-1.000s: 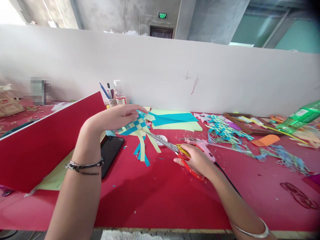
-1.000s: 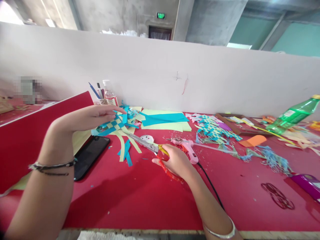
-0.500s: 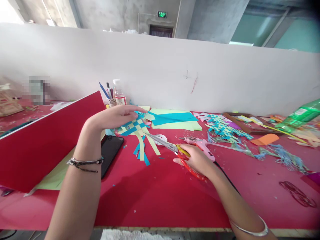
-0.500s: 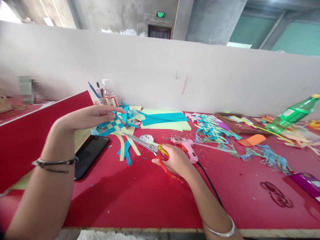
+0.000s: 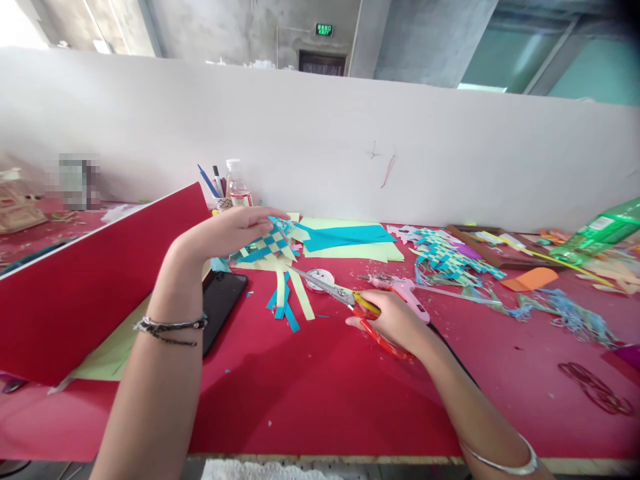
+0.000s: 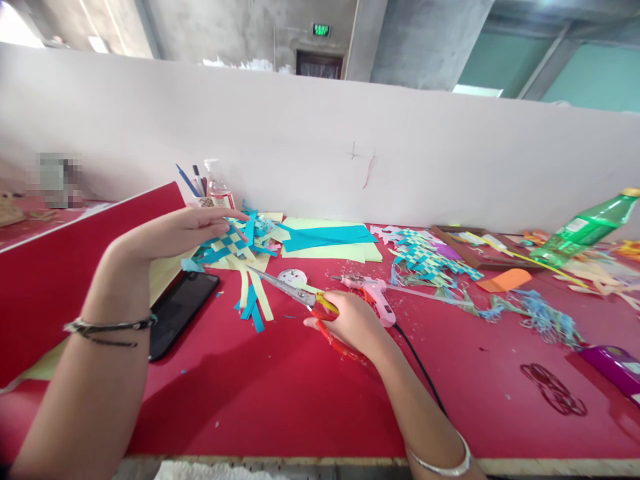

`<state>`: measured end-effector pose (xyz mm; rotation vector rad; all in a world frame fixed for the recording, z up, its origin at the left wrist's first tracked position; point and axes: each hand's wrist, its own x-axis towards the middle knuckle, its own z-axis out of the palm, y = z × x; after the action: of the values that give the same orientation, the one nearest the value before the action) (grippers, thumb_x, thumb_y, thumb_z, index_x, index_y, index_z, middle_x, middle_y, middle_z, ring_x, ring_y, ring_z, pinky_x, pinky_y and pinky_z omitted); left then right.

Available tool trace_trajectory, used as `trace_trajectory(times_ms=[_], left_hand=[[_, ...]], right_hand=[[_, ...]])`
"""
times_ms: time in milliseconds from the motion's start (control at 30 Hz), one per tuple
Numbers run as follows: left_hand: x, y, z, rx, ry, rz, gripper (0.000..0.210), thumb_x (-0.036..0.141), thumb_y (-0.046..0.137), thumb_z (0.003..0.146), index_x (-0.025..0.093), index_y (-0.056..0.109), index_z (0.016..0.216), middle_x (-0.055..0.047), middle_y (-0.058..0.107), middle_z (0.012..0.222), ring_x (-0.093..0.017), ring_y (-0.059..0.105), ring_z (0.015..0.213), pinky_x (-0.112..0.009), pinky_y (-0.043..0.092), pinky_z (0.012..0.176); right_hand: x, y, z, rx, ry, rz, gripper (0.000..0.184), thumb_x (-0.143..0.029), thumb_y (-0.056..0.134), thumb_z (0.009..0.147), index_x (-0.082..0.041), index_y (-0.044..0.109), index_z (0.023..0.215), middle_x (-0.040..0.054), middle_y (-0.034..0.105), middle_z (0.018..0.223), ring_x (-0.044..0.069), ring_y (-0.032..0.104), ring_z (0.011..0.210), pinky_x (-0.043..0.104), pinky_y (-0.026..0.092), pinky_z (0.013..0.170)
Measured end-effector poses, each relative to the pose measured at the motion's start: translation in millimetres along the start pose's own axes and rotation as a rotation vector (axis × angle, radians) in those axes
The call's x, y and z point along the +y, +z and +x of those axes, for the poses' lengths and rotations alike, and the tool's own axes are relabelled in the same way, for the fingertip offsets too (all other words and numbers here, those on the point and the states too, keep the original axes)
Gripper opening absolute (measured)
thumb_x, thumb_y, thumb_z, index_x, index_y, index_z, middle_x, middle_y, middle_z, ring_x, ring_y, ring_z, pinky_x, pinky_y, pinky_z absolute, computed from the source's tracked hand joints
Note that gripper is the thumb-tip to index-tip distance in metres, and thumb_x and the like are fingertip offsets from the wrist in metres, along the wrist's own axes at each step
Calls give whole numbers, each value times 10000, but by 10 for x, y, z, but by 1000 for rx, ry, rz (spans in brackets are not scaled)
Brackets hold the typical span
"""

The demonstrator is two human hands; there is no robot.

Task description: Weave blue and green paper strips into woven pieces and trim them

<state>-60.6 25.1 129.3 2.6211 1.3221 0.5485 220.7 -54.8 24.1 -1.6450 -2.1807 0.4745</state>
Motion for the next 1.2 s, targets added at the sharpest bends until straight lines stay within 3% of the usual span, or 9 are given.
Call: trace_trajectory(times_ms=[167,400,867,1200], left_hand=[[-51,-6,0,2,-18,12,438,378,340,823,229,460,1218,-22,608,841,-134,532,724,-240,416,672],[29,-18,3,16,35,19,416,341,347,816,221,491,1188,-30,605,883,-125,526,734,-219,415,653],[124,37,65,36,72,6,390,275,309,837,221,488,1179,-13,574,789,-91,467,593,-189,350,538],[111,22,54,77,63,-22,404,267,301,830,215,477,1189,-32,581,932,-109,492,723,-208,374,628]], right_hand=[[25,14,2,43,-23,-22,258,-428,574,689,-191,542,784,28,607,771,178,550,713,251,363,595],[31,30,-39,7,-68,32,339,-393,565,709,-198,432,953,63,548,936,201,539,847,284,401,674],[12,71,-16,16,-76,28,255,-376,546,729,-212,480,913,42,555,941,197,552,867,291,398,769],[28,59,-11,29,-70,22,259,-370,553,719,-211,477,909,39,553,943,194,552,847,297,401,764]])
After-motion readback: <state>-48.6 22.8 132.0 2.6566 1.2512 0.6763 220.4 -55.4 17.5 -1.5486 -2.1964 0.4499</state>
